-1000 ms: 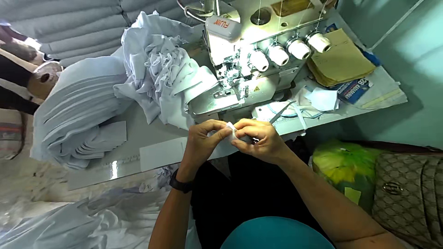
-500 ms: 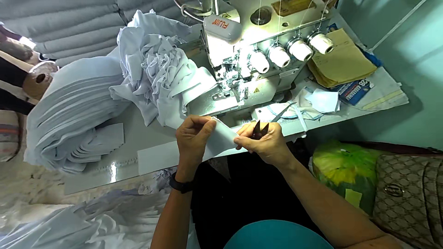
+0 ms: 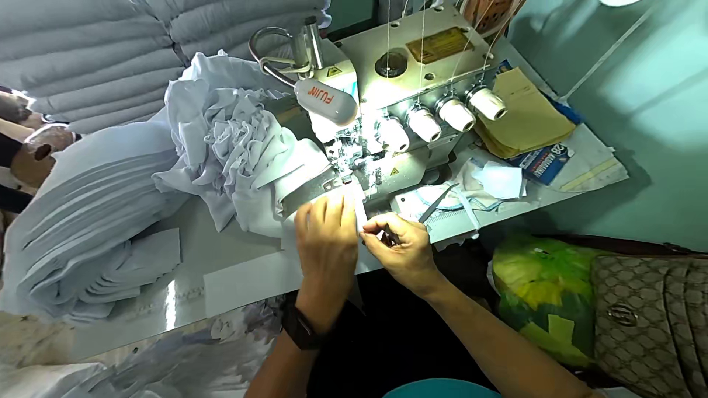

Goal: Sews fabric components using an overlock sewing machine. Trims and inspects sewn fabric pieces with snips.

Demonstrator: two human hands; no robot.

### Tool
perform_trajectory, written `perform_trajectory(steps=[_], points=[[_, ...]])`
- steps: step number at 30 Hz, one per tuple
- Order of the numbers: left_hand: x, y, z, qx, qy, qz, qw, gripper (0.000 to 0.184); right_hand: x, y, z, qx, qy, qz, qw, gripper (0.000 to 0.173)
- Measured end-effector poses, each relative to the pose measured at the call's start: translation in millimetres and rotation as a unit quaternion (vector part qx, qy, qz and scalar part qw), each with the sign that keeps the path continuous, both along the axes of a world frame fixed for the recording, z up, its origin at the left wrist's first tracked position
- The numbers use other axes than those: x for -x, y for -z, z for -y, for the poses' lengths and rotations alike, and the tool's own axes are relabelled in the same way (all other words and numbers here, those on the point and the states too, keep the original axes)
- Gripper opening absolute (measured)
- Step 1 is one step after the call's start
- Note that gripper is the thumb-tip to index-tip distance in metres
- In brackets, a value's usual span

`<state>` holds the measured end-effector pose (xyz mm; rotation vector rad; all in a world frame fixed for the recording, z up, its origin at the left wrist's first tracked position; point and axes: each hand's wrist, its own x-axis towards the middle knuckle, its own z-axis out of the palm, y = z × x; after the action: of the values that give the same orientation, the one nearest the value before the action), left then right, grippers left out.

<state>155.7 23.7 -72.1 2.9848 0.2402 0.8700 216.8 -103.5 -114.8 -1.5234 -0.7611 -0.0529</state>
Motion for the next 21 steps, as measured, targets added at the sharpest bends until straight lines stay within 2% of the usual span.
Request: perform_trajectory(steps=[2,4,8,14,16,19,21], points=[[4.9,16.8,8.1,0.004,-0.036,0.012,0.999,0.031,-3.3,-3.5,-2.7,0.010,0.010,0.019,1.000,0.006],[3.7,19.9,4.4,0.058,-0.019,0.027,0.998,0.031,-7.9,-7.9,-6.9,0.024,0.022,0.030,0.999,0.008],[-1.7,4.7,-12.8,0.129,0.031,0.005,0.991,0.030,-17.1,-16.6,-13.8,0.055,0.031,0.072,0.995,0.010],[-13.2,-20.0,-60.8,0.210,0.067,-0.053,0.974,0.027,-27.5,-23.0,-26.8,0.164,0.120,0.194,0.960,0.018],[-25.6,-17.3,-86.1,0.249,0.087,-0.041,0.964,0.027,-21.4,-21.8,-22.6,0.147,0.100,0.170,0.969,0.015],[-46.4,-0.2,-126.4,0.355,0.127,0.040,0.925,0.029,3.0,-7.1,-3.2,0.111,-0.015,0.030,0.993,0.015],[-45.7,12.4,-132.9,0.419,0.136,0.113,0.891,0.027,19.7,7.8,19.2,0.174,-0.078,-0.043,0.981,0.021]])
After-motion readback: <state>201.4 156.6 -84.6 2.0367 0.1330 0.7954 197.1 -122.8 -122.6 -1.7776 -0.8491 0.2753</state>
